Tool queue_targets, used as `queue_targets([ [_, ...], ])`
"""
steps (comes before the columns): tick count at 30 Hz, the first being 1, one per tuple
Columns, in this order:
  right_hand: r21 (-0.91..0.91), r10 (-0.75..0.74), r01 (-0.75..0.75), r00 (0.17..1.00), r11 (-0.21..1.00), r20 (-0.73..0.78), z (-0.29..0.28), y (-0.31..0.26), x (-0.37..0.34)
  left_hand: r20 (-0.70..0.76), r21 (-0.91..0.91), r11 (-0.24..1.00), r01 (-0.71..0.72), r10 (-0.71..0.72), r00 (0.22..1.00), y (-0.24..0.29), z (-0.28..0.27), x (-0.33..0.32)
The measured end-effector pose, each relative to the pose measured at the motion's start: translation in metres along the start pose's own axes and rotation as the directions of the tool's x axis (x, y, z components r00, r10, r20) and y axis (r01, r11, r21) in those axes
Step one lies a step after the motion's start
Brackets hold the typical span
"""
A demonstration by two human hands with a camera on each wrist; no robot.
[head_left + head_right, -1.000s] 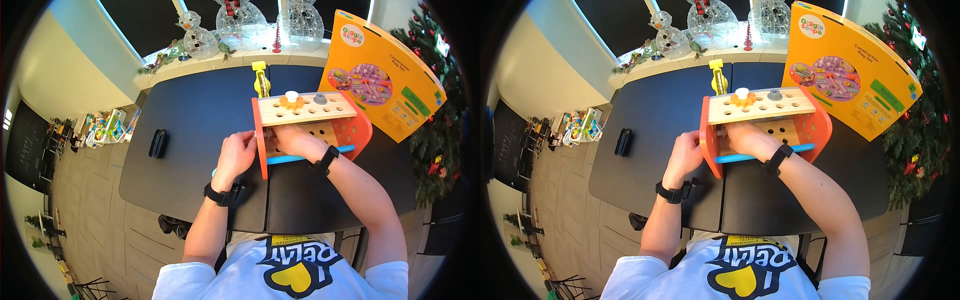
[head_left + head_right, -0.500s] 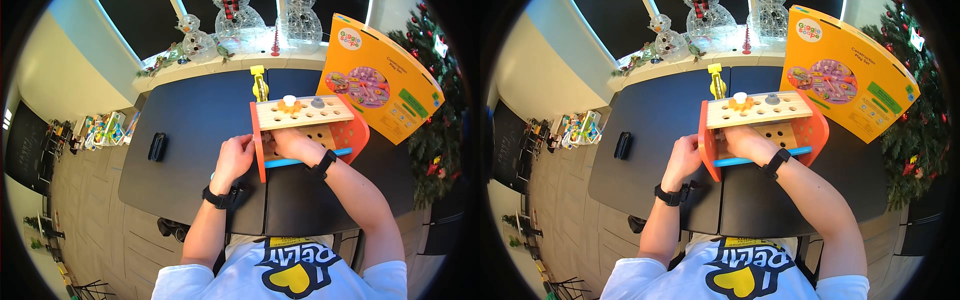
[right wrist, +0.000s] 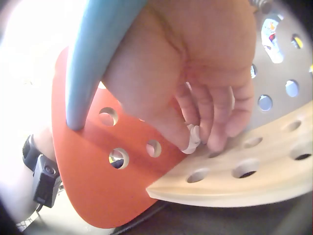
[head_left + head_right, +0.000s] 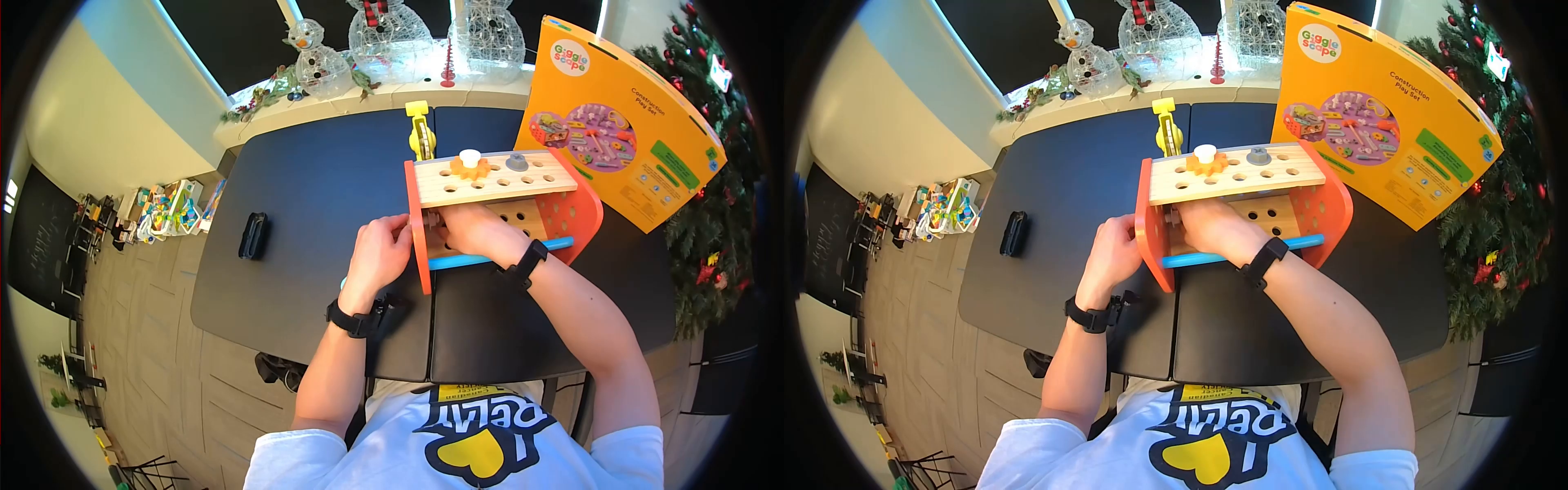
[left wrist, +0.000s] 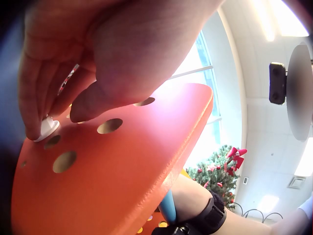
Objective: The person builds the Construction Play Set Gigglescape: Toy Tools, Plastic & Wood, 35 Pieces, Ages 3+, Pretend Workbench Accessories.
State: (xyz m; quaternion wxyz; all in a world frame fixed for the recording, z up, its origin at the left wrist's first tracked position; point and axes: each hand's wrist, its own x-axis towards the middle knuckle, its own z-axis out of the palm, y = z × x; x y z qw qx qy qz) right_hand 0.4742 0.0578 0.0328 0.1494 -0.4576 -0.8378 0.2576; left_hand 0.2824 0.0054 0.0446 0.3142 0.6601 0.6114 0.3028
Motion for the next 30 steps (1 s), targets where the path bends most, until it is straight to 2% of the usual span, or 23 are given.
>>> queue_targets([
  [5, -0.039, 0.037, -0.034, 0.996, 0.999, 0.082, 0.011, 0.011, 0.008, -0.007, 0.036, 0.999, 0.012, -0.012, 1.0, 0.003, -0.001, 0.0],
  [8, -0.027, -0.001, 0.0, 0.998, 1.0, -0.066, 0.011, 0.009, 0.004, -0.016, 0.019, 1.0, -0.006, 0.007, 1.0, -0.001, 0.001, 0.002],
  [11, 0.004, -0.022, 0.022, 0.997, 1.0, -0.071, 0.006, 0.006, 0.001, -0.016, 0.014, 1.0, -0.018, 0.018, 1.0, -0.003, 0.002, 0.001],
  [14, 0.021, -0.055, 0.055, 0.998, 0.998, -0.035, 0.008, 0.011, 0.002, -0.016, 0.021, 1.0, -0.011, 0.012, 1.0, -0.004, 0.002, 0.001],
  [17, -0.069, 0.004, 0.003, 0.995, 0.998, 0.104, 0.008, 0.013, 0.008, -0.02, 0.029, 1.0, -0.013, 0.013, 1.0, -0.003, 0.002, 0.001],
  [20, -0.129, -0.002, 0.014, 0.995, 0.992, 0.098, 0.018, 0.02, 0.015, -0.01, 0.037, 0.999, -0.003, 0.004, 1.0, 0.003, 0.0, 0.001],
  [23, -0.007, -0.009, 0.01, 0.999, 1.0, 0.053, 0.01, 0.011, 0.008, -0.016, 0.024, 1.0, -0.001, 0.001, 1.0, 0.001, 0.001, 0.0],
  [26, 0.039, 0.0, -0.001, 1.0, 0.999, 0.026, -0.007, -0.007, -0.002, -0.021, 0.009, 1.0, -0.009, 0.009, 1.0, -0.003, 0.002, 0.002],
  [30, 0.019, -0.02, 0.018, 0.997, 1.0, 0.079, -0.004, -0.001, 0.001, -0.015, 0.033, 0.999, -0.023, 0.023, 1.0, -0.003, 0.001, 0.002],
])
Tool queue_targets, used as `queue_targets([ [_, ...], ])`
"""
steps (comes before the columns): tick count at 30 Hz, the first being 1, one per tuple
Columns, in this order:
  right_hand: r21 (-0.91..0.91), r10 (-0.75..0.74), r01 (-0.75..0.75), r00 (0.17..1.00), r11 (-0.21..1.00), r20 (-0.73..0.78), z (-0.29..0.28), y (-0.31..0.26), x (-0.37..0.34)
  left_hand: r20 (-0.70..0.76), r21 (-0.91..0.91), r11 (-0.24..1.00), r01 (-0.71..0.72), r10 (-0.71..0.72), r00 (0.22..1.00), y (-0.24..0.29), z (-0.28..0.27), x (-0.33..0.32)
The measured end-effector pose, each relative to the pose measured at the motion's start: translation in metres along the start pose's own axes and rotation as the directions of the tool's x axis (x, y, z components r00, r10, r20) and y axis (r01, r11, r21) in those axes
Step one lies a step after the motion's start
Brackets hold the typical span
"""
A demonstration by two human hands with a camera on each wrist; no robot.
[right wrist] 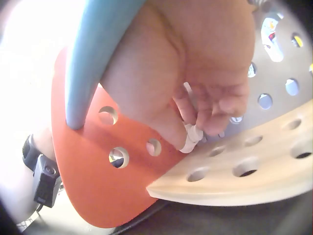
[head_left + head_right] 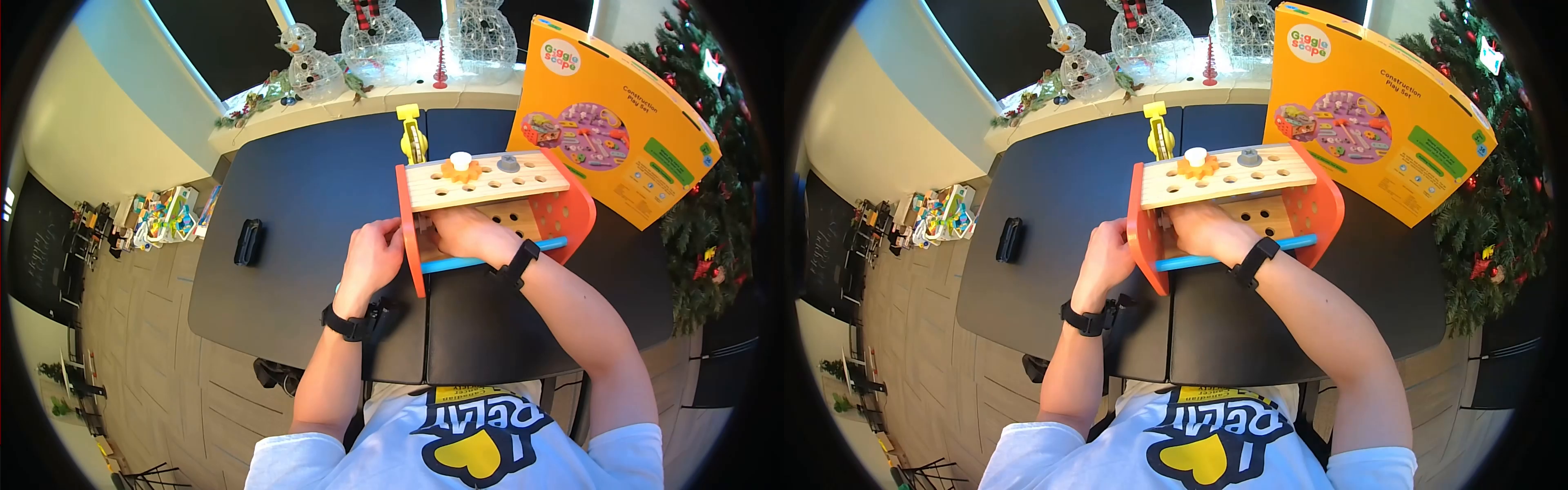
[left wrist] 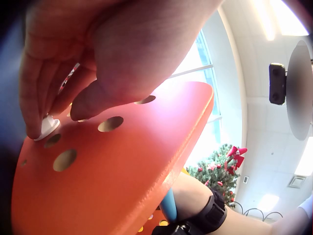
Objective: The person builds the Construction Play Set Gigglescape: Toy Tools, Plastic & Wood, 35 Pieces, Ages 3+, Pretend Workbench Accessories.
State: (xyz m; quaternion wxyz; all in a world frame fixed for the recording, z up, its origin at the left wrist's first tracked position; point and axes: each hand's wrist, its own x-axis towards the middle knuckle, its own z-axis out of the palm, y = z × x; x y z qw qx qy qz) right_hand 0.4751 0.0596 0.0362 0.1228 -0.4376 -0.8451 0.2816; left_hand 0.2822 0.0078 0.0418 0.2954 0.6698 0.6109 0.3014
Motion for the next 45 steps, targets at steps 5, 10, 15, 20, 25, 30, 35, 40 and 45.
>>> queue_targets([
  [5, -0.014, 0.011, -0.011, 1.0, 1.0, -0.014, 0.008, 0.004, 0.002, 0.017, -0.011, 0.999, 0.04, -0.039, 0.999, 0.005, -0.002, -0.001],
  [10, -0.03, -0.014, 0.011, 0.994, 0.999, -0.112, -0.002, -0.007, -0.005, 0.0, -0.029, 0.999, 0.019, -0.019, 1.0, 0.002, -0.001, -0.001],
  [15, -0.016, -0.069, 0.068, 0.995, 0.998, -0.073, 0.017, 0.017, 0.008, -0.005, 0.005, 1.0, 0.014, -0.014, 1.0, 0.005, -0.001, -0.002],
  [20, -0.009, 0.012, -0.012, 0.997, 1.0, -0.076, 0.007, 0.002, 0.001, 0.0, -0.007, 1.0, 0.023, -0.023, 1.0, 0.005, -0.001, -0.002],
  [25, 0.023, -0.058, 0.062, 0.988, 0.998, -0.142, 0.006, 0.003, -0.001, -0.003, 0.003, 1.0, 0.005, -0.005, 1.0, 0.003, -0.001, -0.001],
  [30, 0.068, -0.051, 0.056, 0.996, 0.996, -0.077, 0.019, 0.018, 0.009, 0.003, -0.003, 1.0, -0.005, 0.005, 1.0, 0.004, -0.001, -0.002],
  [35, -0.011, -0.021, 0.019, 0.99, 1.0, -0.137, 0.003, -0.003, -0.003, -0.004, -0.008, 1.0, -0.009, 0.009, 1.0, 0.002, 0.0, -0.001],
  [40, -0.046, -0.081, 0.076, 0.988, 0.996, -0.134, 0.011, 0.009, 0.002, -0.024, -0.009, 1.0, -0.022, 0.022, 0.999, 0.0, 0.001, -0.001],
  [45, -0.014, 0.007, -0.008, 0.999, 1.0, -0.037, 0.014, 0.011, 0.006, -0.014, -0.026, 1.0, 0.004, -0.004, 1.0, 0.003, 0.0, -0.002],
])
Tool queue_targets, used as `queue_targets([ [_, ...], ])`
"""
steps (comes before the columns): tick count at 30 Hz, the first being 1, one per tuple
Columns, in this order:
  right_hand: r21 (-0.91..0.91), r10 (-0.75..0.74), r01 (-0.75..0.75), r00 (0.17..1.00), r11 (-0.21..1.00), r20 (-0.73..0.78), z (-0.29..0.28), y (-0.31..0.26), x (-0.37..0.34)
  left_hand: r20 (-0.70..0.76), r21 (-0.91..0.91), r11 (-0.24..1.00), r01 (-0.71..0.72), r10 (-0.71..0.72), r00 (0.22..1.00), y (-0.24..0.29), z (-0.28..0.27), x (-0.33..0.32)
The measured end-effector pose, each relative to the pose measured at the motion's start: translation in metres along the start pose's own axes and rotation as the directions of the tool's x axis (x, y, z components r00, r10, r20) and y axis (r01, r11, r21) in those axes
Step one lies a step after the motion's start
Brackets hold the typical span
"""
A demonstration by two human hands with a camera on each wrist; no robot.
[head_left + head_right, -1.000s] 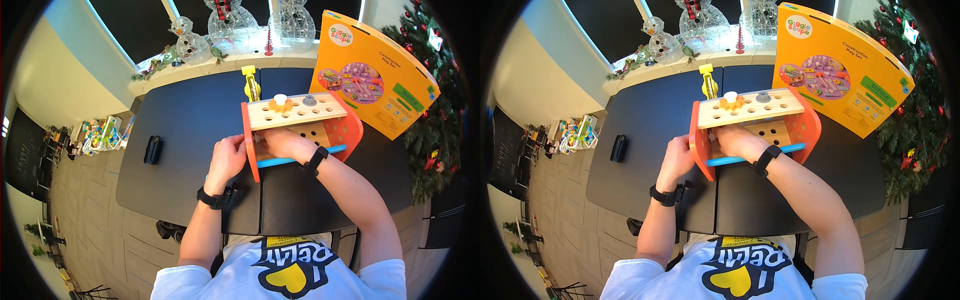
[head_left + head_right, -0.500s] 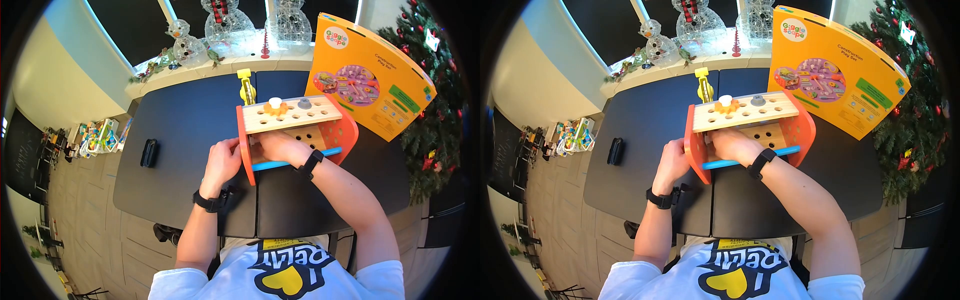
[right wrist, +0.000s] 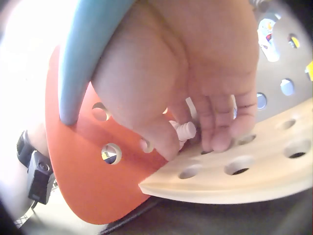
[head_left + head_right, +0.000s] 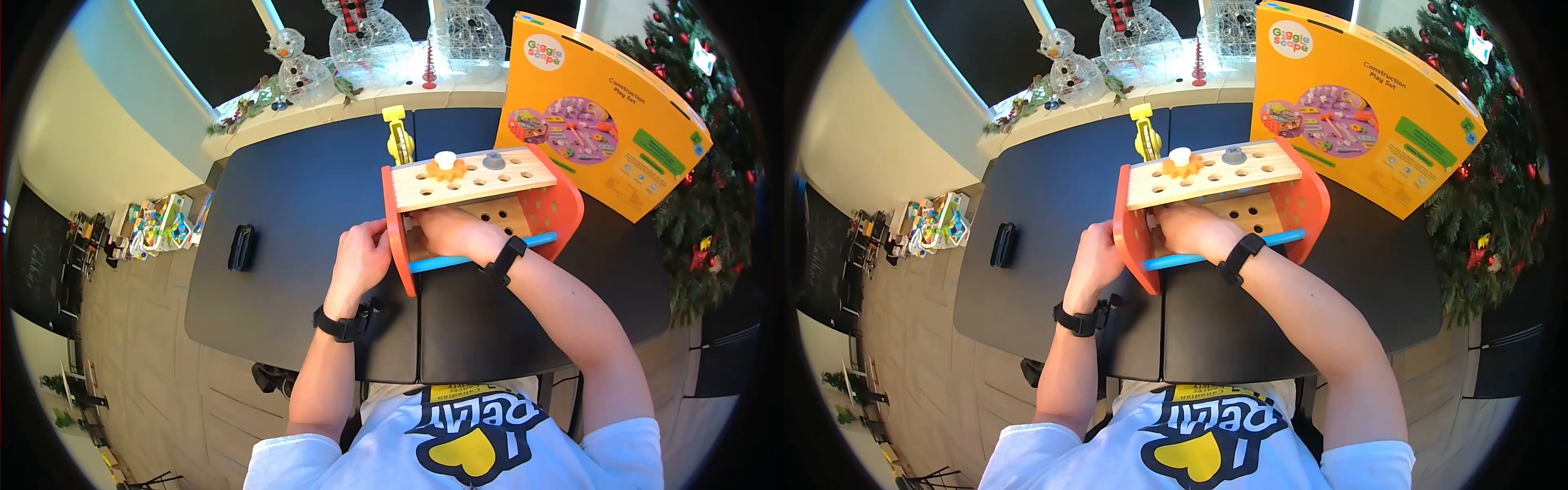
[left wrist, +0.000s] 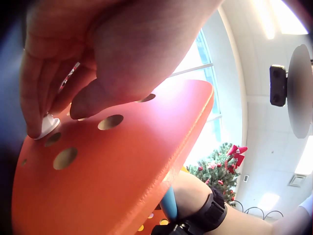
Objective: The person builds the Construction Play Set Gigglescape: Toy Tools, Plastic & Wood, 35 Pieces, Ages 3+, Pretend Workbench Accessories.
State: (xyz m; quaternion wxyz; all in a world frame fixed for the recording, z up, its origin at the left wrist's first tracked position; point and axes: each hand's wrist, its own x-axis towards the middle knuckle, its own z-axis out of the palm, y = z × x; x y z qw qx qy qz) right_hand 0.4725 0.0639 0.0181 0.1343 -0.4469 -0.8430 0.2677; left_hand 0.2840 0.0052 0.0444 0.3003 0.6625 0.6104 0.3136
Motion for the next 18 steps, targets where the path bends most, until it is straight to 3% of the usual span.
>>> queue_targets([
  [7, 0.007, -0.083, 0.084, 0.989, 0.996, -0.12, -0.0091, -0.0097, -0.0083, -0.01, 0.032, 0.999, -0.014, 0.015, 1.0, -0.0011, 0.0001, 0.0008],
  [11, -0.014, -0.034, 0.034, 0.999, 0.999, -0.004, -0.0104, -0.0102, -0.0044, -0.012, 0.029, 0.999, -0.015, 0.015, 1.0, 0.0016, -0.0006, -0.0004],
  [14, -0.128, 0.013, -0.006, 0.998, 0.992, 0.054, -0.0063, -0.0064, 0.0001, -0.006, 0.029, 0.999, -0.017, 0.017, 1.0, 0.0014, -0.0004, 0.0003],
  [18, 0.036, -0.02, 0.024, 0.996, 0.999, -0.084, -0.0084, -0.0095, -0.0061, -0.013, 0.024, 0.999, -0.024, 0.024, 1.0, -0.0012, 0.0007, 0.0009],
])
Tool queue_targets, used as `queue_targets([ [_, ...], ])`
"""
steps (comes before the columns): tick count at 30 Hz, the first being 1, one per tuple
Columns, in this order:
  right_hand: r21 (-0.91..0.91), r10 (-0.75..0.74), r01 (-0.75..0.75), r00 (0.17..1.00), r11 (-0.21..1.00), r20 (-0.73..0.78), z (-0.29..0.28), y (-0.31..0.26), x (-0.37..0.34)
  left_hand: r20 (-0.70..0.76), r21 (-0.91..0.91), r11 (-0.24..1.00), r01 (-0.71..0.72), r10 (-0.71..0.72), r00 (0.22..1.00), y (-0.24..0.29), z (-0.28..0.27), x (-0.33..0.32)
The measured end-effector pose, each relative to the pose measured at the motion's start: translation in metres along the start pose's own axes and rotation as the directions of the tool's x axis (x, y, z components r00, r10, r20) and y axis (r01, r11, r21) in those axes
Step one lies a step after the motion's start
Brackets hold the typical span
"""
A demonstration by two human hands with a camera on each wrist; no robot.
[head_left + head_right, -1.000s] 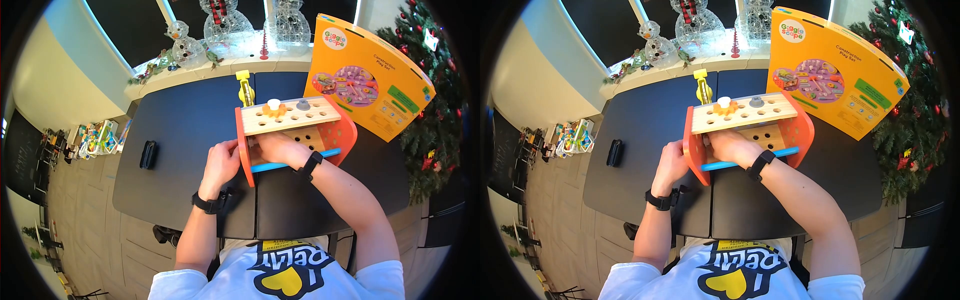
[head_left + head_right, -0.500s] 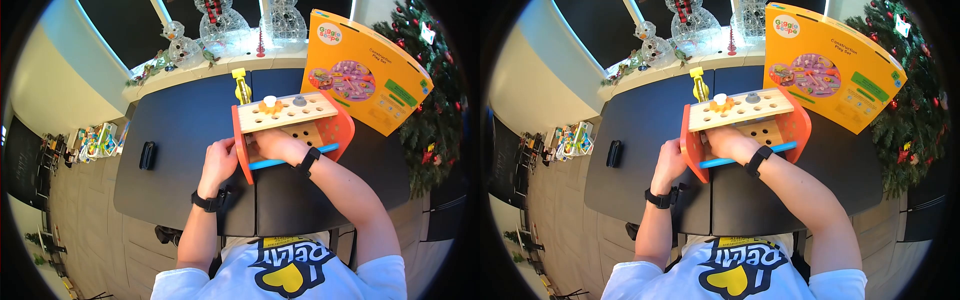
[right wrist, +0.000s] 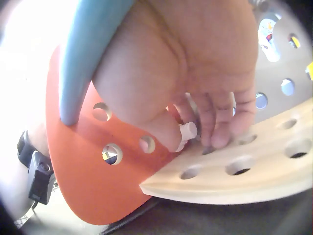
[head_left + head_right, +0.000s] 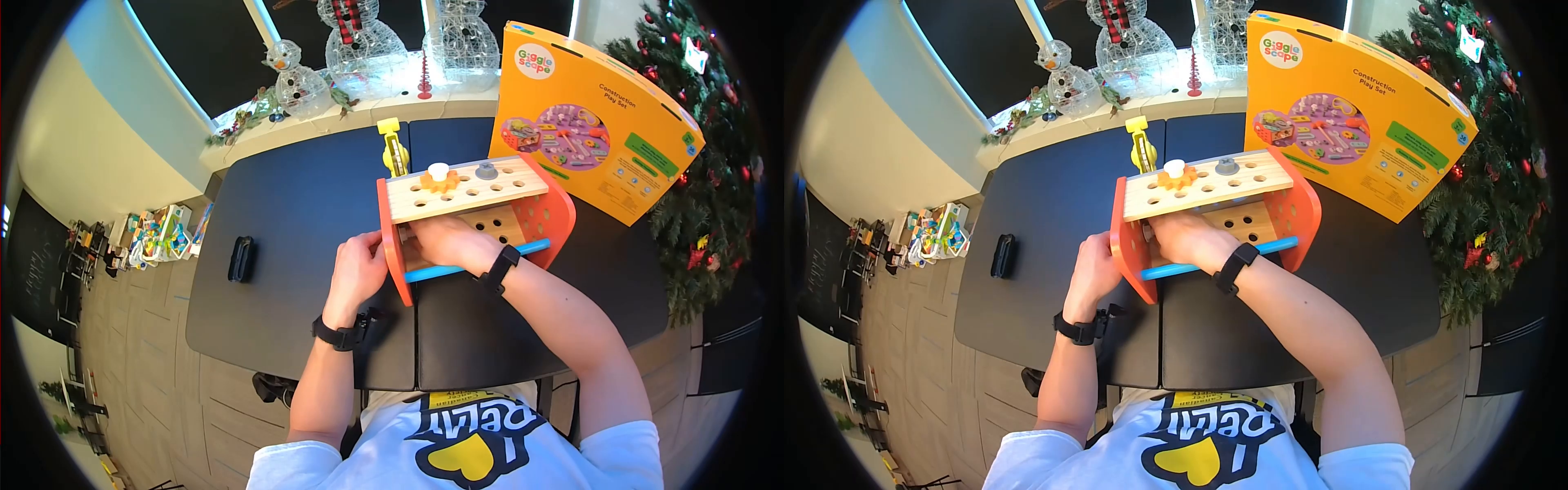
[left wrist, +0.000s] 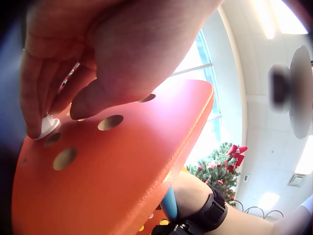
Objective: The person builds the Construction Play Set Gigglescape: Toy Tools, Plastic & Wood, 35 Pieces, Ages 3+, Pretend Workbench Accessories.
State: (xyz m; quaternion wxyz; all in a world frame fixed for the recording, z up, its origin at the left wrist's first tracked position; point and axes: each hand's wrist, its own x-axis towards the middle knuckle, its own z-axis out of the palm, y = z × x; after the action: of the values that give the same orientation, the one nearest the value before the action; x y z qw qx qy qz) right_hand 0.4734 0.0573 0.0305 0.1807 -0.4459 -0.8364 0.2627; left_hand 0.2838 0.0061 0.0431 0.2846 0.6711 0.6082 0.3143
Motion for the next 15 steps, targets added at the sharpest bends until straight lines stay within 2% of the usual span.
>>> queue_targets([
  [5, 0.036, -0.068, 0.068, 0.998, 0.997, -0.004, 0.0, 0.004, 0.001, 0.009, 0.0, 1.0, 0.001, -0.001, 1.0, 0.0, -0.001, 0.0],
  [8, -0.023, -0.018, 0.02, 0.998, 1.0, 0.064, 0.006, 0.01, 0.005, 0.009, 0.001, 1.0, -0.008, 0.008, 1.0, -0.002, 0.0, 0.001],
  [11, -0.009, 0.002, -0.001, 0.995, 1.0, 0.098, 0.004, 0.006, 0.005, 0.008, 0.014, 1.0, -0.005, 0.005, 1.0, -0.001, -0.001, 0.001],
  [14, -0.028, -0.047, 0.046, 0.999, 0.999, -0.014, -0.006, -0.006, -0.002, 0.008, 0.02, 1.0, 0.0, 0.0, 1.0, 0.0, -0.001, 0.001],
  [15, -0.009, -0.037, 0.037, 0.999, 0.999, 0.002, -0.007, -0.007, -0.003, 0.008, 0.02, 1.0, 0.001, -0.001, 1.0, 0.0, -0.001, 0.001],
])
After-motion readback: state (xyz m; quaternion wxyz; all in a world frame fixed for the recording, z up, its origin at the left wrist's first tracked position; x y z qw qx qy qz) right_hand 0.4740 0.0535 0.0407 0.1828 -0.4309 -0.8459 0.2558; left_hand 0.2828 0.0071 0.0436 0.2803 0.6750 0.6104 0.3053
